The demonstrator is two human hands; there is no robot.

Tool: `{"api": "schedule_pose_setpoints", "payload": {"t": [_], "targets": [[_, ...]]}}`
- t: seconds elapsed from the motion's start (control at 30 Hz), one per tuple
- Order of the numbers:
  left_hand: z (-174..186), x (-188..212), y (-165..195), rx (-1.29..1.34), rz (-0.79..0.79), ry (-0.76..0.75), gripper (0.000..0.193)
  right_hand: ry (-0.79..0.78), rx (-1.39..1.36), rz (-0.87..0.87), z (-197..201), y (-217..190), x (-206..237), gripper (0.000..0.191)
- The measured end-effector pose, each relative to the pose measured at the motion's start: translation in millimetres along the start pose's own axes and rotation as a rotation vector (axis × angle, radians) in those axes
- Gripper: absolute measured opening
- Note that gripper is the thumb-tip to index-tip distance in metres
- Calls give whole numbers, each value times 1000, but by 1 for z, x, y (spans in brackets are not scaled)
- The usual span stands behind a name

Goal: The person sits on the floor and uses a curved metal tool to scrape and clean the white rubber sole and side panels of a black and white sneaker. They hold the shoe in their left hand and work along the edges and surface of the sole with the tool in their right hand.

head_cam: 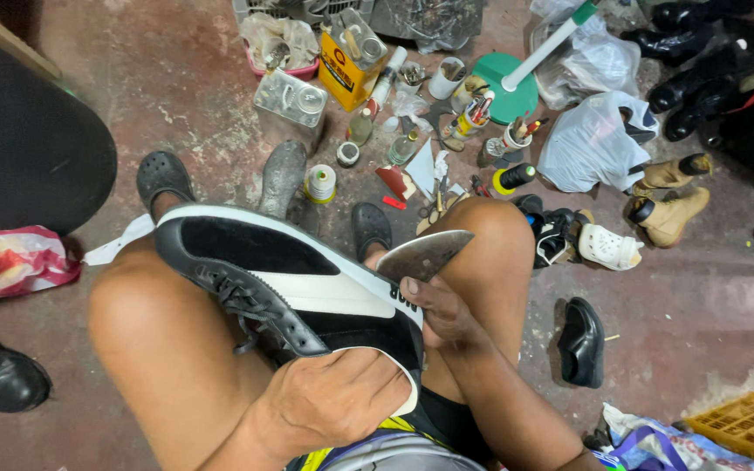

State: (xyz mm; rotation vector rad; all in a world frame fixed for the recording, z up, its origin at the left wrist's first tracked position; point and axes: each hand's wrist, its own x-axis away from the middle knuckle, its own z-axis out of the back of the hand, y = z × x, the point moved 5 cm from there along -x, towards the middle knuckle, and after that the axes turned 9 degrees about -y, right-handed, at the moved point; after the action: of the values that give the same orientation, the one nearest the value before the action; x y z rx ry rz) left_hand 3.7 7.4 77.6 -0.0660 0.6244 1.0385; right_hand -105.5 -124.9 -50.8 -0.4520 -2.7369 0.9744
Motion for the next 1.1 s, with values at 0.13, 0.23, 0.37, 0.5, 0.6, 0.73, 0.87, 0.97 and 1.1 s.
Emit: {"api": "schedule_pose_setpoints", "payload": {"t": [0.13,0.23,0.37,0.5,0.6,0.73,0.87,0.97,1.1], "targets": [[2,-6,-1,-28,-10,-2,9,40,-24,24,1,-1,-1,62],[6,-6,-5,-96,63,-7,21,114,30,119,1,-4,-3,59],[23,10,-11,-34,194,234,43,151,186,255,-2,-15,-3,56],[35,38,-40,293,652,778,37,199,241,351,-6,-20,-1,55],[23,45,-75,776,920,831,52,208,274,379,-8,-17,0,56],[-6,38,-117,1528,832,815,64,155,211,381,-10,-7,-4,56],[-47,44,-130,1994,622,937,49,159,105,334,-8,8,-3,57],[-78,59,-129,2066,689,1048,34,175,121,260,-4,16,1,55],[-92,69,-126,2067,709,1148,31,182,79,153,7,23,-2,51]]}}
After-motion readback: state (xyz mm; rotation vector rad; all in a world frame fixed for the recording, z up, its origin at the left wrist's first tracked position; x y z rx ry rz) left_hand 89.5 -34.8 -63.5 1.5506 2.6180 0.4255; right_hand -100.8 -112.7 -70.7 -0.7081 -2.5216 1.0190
